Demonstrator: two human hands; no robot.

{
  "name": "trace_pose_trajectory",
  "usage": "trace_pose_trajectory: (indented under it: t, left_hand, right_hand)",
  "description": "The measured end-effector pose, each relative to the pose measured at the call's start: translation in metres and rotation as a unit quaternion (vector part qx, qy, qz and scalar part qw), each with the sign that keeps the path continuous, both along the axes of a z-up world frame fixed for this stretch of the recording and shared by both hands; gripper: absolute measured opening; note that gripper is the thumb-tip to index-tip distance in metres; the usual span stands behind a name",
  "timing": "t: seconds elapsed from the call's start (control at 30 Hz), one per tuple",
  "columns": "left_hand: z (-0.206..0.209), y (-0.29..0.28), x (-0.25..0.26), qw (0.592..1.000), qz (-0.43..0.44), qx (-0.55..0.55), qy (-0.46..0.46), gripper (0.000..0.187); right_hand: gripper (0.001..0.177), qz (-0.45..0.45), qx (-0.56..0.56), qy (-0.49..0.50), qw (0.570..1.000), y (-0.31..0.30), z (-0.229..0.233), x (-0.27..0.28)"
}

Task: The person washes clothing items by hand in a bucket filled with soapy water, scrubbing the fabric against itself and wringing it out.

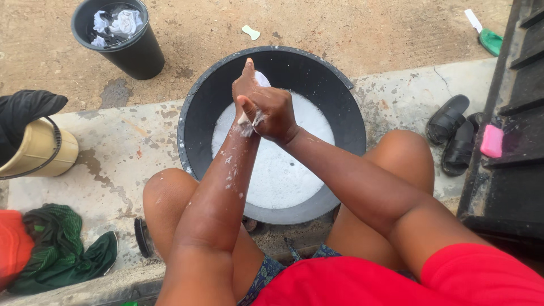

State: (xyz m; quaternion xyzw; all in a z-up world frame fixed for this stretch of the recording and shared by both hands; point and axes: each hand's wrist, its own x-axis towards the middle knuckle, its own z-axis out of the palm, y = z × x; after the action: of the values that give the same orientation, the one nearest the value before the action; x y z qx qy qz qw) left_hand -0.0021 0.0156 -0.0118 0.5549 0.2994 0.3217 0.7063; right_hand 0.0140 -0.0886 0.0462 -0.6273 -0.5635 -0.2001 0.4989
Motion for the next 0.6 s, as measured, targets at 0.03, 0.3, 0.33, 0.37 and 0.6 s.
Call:
trace_pose_trajectory:
  t: [0.03,0.3,0.33,0.37,0.6]
  left_hand:
    - [-0.007,-0.005,0.0,0.97,-0.01,0.198,0.139,0.021]
    - [0.001,-0.007,0.008,0.935,-0.005,-0.342,-0.096,0.028]
    - [0.004,-0.008,0.009,0.933,-0.013,-0.348,-0.091,0.026]
    - [0.007,-0.003,0.005,0.934,-0.008,-0.346,-0.093,0.026]
    - [0.006,-0.003,0.003,0.956,0.02,-0.281,-0.087,0.033]
  right_hand:
    - [0.059,-0.021,0.001,0.06,0.998,0.005,0.006,0.027]
    - [0.062,-0.044,0.025,0.075,0.996,0.011,-0.021,0.041]
    - [0.062,-0.041,0.015,0.065,0.997,0.012,-0.03,0.029]
    - [0.063,-0.03,0.007,0.055,0.998,0.017,-0.036,0.021]
    - [0.069,-0.08,-0.006,0.055,0.995,0.013,-0.034,0.032]
